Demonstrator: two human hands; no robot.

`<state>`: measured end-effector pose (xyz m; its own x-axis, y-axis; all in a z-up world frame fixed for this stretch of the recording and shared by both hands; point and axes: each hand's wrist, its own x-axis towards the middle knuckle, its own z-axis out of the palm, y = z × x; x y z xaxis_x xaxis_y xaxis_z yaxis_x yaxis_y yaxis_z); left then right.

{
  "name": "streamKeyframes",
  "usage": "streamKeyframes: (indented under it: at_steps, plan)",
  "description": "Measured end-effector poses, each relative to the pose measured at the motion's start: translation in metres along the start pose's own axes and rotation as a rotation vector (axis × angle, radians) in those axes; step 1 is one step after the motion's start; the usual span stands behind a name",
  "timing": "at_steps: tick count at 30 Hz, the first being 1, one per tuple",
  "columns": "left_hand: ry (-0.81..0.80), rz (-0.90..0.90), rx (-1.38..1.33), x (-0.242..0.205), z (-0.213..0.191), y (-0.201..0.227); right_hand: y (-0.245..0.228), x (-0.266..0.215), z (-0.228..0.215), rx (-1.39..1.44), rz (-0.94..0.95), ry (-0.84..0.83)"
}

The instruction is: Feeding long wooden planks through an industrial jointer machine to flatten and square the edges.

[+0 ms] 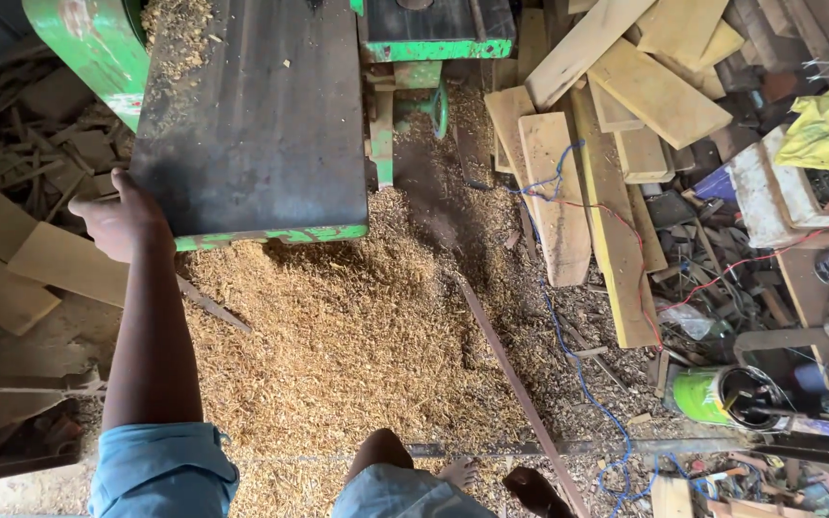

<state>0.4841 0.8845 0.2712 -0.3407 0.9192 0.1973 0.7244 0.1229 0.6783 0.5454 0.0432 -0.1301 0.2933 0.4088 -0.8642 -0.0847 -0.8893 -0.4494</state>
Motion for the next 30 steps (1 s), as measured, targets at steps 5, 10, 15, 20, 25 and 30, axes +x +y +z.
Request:
streamKeyframes:
  at_steps: [5,10,15,20,25,30]
  plan:
    - [-0.033,-0.024,-0.022,-0.003,-0.006,0.003,-0.002,0.011,-0.009,-0.002,-0.020,0.014]
    - [0.031,0.034,-0.004,-0.002,0.001,-0.002,0.006,0.020,-0.015,-0.037,-0.048,0.044]
    - [0.022,0.047,-0.014,-0.003,-0.002,-0.001,0.007,0.030,-0.010,-0.050,-0.072,0.069]
    - [0.058,0.064,-0.038,-0.008,-0.010,0.006,-0.008,0.018,-0.015,0.022,-0.085,0.102]
    - [-0.001,0.025,-0.055,-0.013,-0.016,0.012,-0.022,0.003,-0.017,0.138,0.025,0.076]
    - [0.018,0.044,-0.069,-0.015,-0.017,0.012,0.014,0.030,-0.013,-0.087,-0.061,0.079]
